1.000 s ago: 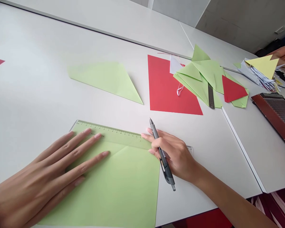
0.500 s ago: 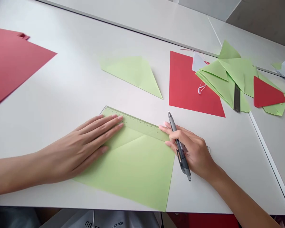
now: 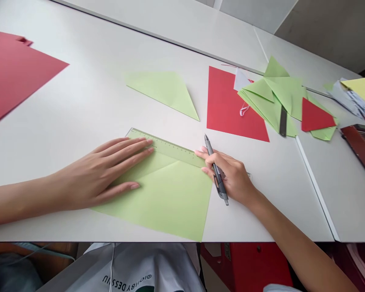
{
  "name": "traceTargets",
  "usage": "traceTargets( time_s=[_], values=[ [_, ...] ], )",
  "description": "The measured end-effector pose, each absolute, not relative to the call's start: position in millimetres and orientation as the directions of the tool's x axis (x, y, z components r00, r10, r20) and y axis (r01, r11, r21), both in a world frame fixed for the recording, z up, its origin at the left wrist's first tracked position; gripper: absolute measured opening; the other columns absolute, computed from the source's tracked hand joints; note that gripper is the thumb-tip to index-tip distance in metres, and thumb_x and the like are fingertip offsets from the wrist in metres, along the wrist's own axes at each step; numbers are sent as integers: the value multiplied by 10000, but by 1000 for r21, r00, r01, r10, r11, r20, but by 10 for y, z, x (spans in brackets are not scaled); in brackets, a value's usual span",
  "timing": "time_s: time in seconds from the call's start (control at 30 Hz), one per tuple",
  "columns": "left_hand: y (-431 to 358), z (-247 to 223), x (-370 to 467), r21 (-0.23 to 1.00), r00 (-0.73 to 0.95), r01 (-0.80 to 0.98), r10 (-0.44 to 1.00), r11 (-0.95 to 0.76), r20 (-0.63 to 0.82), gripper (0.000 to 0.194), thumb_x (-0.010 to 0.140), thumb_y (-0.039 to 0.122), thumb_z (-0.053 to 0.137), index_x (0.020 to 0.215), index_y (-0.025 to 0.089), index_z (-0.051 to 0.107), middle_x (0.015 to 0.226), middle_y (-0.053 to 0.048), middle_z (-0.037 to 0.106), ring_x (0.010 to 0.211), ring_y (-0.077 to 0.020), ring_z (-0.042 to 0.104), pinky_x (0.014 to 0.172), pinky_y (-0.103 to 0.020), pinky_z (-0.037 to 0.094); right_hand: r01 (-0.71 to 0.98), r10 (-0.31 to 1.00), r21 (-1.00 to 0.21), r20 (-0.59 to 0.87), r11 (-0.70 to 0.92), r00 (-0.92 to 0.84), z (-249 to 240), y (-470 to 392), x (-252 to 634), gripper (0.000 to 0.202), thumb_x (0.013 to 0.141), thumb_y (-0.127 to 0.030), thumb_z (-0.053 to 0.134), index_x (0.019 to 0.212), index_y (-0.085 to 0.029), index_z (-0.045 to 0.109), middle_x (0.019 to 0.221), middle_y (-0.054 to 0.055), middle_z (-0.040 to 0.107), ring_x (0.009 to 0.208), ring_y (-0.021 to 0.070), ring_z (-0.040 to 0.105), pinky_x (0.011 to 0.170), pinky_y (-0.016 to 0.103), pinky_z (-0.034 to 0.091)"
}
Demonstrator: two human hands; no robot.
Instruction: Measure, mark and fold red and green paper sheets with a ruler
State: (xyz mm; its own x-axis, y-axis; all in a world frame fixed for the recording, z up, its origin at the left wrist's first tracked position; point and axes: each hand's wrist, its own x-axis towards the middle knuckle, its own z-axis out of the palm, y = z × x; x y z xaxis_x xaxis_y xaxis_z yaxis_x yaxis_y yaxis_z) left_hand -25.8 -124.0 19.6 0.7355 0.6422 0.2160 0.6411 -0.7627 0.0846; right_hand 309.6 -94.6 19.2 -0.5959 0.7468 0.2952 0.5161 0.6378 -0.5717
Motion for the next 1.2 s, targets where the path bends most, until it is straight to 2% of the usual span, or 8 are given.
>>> traceTargets(
  time_s=[0.2,0.3,0.47,0.63,0.77,0.97,1.1,1.2],
  values=[
    [-1205,147,-288,84,717,661,660,-746,224,647,1028,509,296,1580,221,125,1643,-61,190,1503,-255,230,1246,-422,186,487,775,-660,240,572,-585,200,-897,3121,180,953,-193,570,868,-269,431,1317,71,672,1332,201,538,1099,385,464],
    [-1188,153,-291,86,712,664,663,-743,231,596,1029,490,292,1574,298,147,1660,-16,108,1520,-268,170,1247,-442,183,464,786,-708,210,532,-581,212,-895,3122,181,960,-203,556,861,-271,420,1331,71,663,1343,199,526,1093,383,465],
    [-1171,206,-267,118,784,587,599,-801,165,488,1055,323,243,1530,428,207,1631,119,198,1514,-221,199,1243,-508,120,447,774,-709,221,545,-593,228,-888,3128,155,973,-191,516,883,-270,418,1356,80,644,1372,179,489,1110,380,447],
    [-1159,236,-271,101,808,552,561,-827,179,460,1069,321,185,1515,414,249,1588,143,303,1497,-209,243,1227,-545,99,498,789,-656,259,567,-557,226,-851,3161,153,969,-166,496,888,-271,419,1370,79,634,1364,171,499,1112,371,444],
    [-1159,250,-330,103,789,584,593,-805,162,464,1076,294,136,1508,381,283,1580,132,324,1478,-200,287,1221,-557,93,561,801,-595,272,576,-534,226,-892,3212,162,957,-136,476,874,-266,427,1389,65,622,1353,187,511,1061,349,483],
    [-1145,247,-422,103,785,583,592,-806,185,462,1074,287,189,1526,371,233,1581,106,332,1474,-179,295,1235,-514,97,581,824,-607,250,543,-508,202,-1020,3291,166,972,-128,424,881,-267,416,1397,51,611,1402,180,445,1100,379,448],
    [-1122,199,-453,161,778,581,602,-798,181,471,1059,326,234,1527,379,247,1571,103,350,1472,-187,308,1242,-497,107,633,852,-587,219,504,-476,196,-1107,3318,146,992,-170,413,892,-275,398,1400,65,607,1412,174,434,1102,395,445],
    [-1122,178,-506,226,757,599,636,-768,154,501,1034,343,275,1530,402,243,1562,115,358,1487,-197,281,1251,-457,125,699,879,-546,174,461,-444,199,-1279,3362,101,1002,-260,465,935,-281,393,1470,75,543,1435,173,403,1128,396,416]
  ],
)
